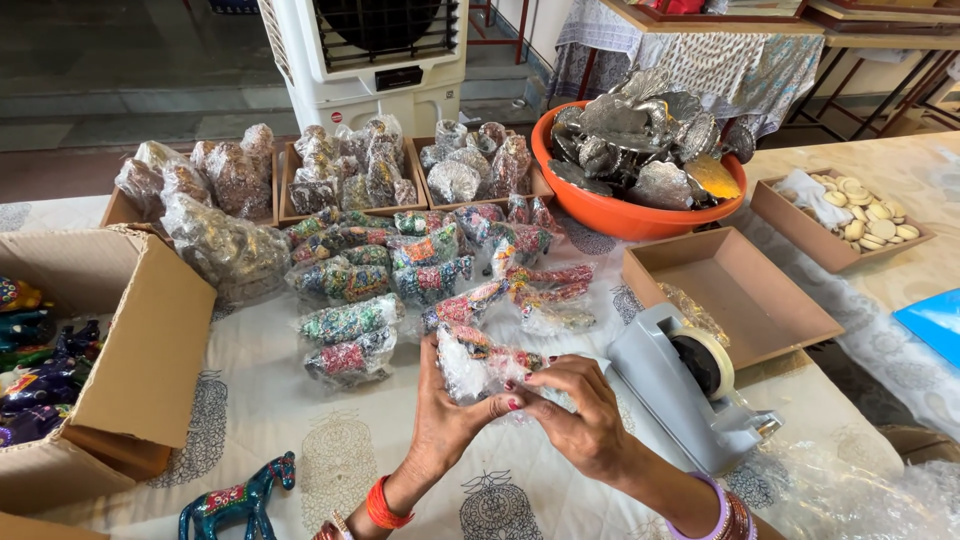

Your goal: Wrapping decorative animal figurines in bubble wrap and cleaning them with a cloth.

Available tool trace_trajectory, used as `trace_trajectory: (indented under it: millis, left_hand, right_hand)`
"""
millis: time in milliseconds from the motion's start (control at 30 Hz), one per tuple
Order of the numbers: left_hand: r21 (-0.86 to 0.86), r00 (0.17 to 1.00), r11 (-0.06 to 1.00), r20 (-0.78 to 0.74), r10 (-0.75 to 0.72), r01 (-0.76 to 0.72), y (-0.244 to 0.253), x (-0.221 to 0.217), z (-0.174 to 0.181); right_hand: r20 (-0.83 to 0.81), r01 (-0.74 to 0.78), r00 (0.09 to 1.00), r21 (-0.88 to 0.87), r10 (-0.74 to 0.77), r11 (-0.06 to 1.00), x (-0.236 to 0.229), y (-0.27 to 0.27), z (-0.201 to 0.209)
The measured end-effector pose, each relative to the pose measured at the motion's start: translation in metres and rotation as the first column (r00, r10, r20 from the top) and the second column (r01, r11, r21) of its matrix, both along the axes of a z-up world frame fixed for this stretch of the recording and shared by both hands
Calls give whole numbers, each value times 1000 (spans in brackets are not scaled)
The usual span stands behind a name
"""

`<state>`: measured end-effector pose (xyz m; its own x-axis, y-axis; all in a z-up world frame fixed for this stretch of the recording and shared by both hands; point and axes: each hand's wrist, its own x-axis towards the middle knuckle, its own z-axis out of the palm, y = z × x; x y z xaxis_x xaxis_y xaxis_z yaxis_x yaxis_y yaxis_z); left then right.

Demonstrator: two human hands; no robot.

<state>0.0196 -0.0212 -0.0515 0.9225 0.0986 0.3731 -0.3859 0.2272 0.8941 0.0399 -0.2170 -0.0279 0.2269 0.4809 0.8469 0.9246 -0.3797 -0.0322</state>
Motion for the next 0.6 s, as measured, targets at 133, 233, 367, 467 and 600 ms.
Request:
trace_trajectory:
  millis: [133,233,367,467,600]
  left_hand:
    - [63,997,995,8,74,-75,0,-1,2]
    - [-92,998,996,-65,-16,10,1,2,-4]
    - [-18,991,996,-102,90,-92,8,7,-17]
    - [-26,990,998,-131,49,-53,10,5,-11]
    - [-185,980,978,-155,-126,96,9,2,0]
  right_hand:
    - [7,8,1000,28,-9,1000,1,3,0]
    - [-13,-4,1000,53,5,999,0,4,-9]
    - [-44,-80,996,-30,79,996,-7,7,0]
    - [-38,-65,997,-75,62,995,-7,5,2]
    - [-77,-11,997,-53,7,999,2,-7,-16]
